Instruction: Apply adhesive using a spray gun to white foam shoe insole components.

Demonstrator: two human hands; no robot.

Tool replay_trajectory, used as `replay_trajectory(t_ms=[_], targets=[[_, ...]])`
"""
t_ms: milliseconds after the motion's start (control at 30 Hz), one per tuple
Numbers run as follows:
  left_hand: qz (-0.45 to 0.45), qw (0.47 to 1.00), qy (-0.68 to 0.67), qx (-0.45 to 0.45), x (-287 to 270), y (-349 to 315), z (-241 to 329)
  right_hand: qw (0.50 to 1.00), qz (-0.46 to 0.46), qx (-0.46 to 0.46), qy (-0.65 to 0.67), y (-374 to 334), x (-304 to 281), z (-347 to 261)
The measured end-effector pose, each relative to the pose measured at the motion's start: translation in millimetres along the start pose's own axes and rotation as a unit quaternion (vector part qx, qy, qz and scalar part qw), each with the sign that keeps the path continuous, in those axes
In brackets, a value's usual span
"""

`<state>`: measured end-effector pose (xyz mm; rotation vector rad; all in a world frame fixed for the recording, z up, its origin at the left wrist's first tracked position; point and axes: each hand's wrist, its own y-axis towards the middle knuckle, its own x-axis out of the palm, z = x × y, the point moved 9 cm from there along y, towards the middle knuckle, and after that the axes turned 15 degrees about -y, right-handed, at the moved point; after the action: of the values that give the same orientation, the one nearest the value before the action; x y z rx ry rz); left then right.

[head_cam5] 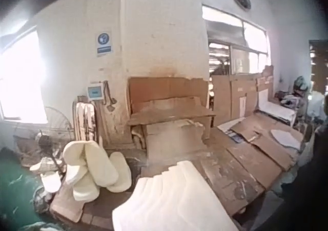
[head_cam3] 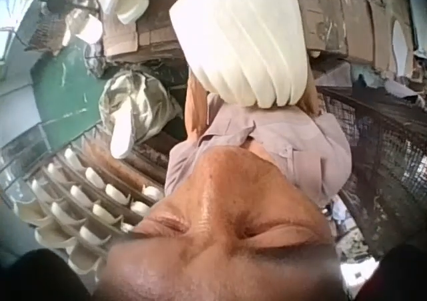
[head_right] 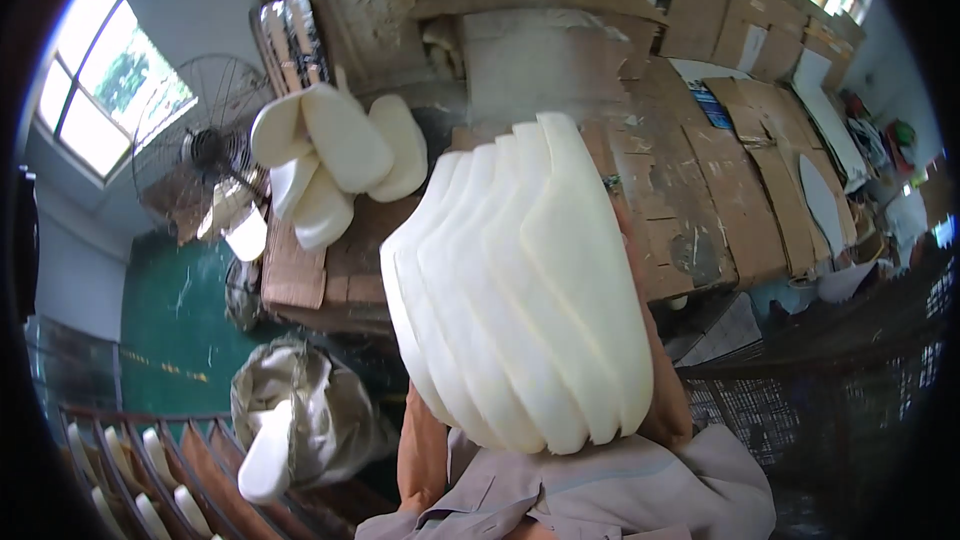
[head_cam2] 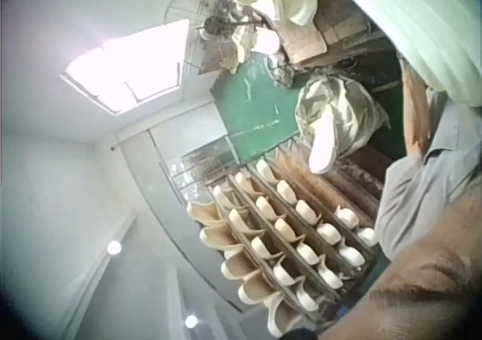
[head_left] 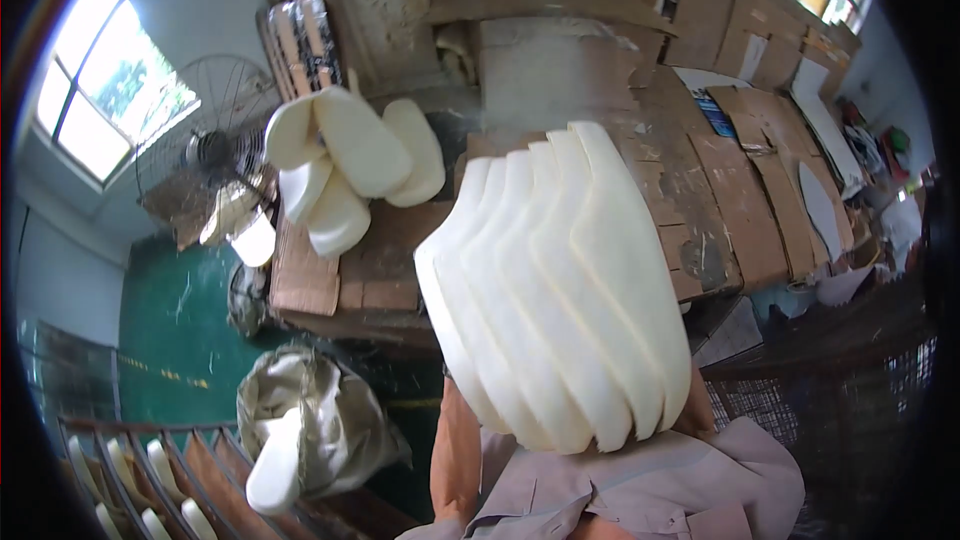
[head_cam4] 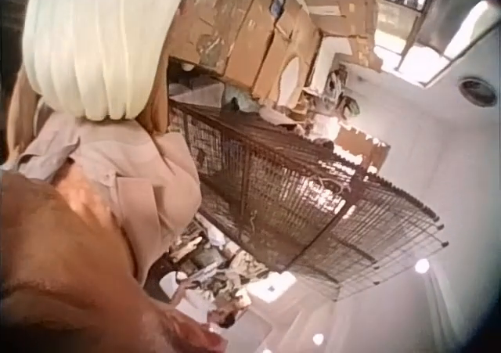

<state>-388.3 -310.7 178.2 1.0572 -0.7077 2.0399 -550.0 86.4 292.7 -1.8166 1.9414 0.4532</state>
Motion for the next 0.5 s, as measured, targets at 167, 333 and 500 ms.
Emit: replay_trajectory(t_ms=[167, 333, 500], targets=[[-0.063, 0.997, -0.052, -0.008, 60.4, 51.7, -13.7, 0.997, -0.007, -0.002, 0.070, 54.7, 11.5, -24.8], [-0.095, 0.990, -0.104, 0.000, 103.7, 84.7, -21.9, 0.990, -0.048, -0.012, 0.132, 110.2, 36.2, -55.0], [-0.089, 0.983, -0.159, 0.031, 118.5, 98.9, -24.1, 0.976, -0.131, -0.019, 0.173, 158.8, 77.7, -86.2]])
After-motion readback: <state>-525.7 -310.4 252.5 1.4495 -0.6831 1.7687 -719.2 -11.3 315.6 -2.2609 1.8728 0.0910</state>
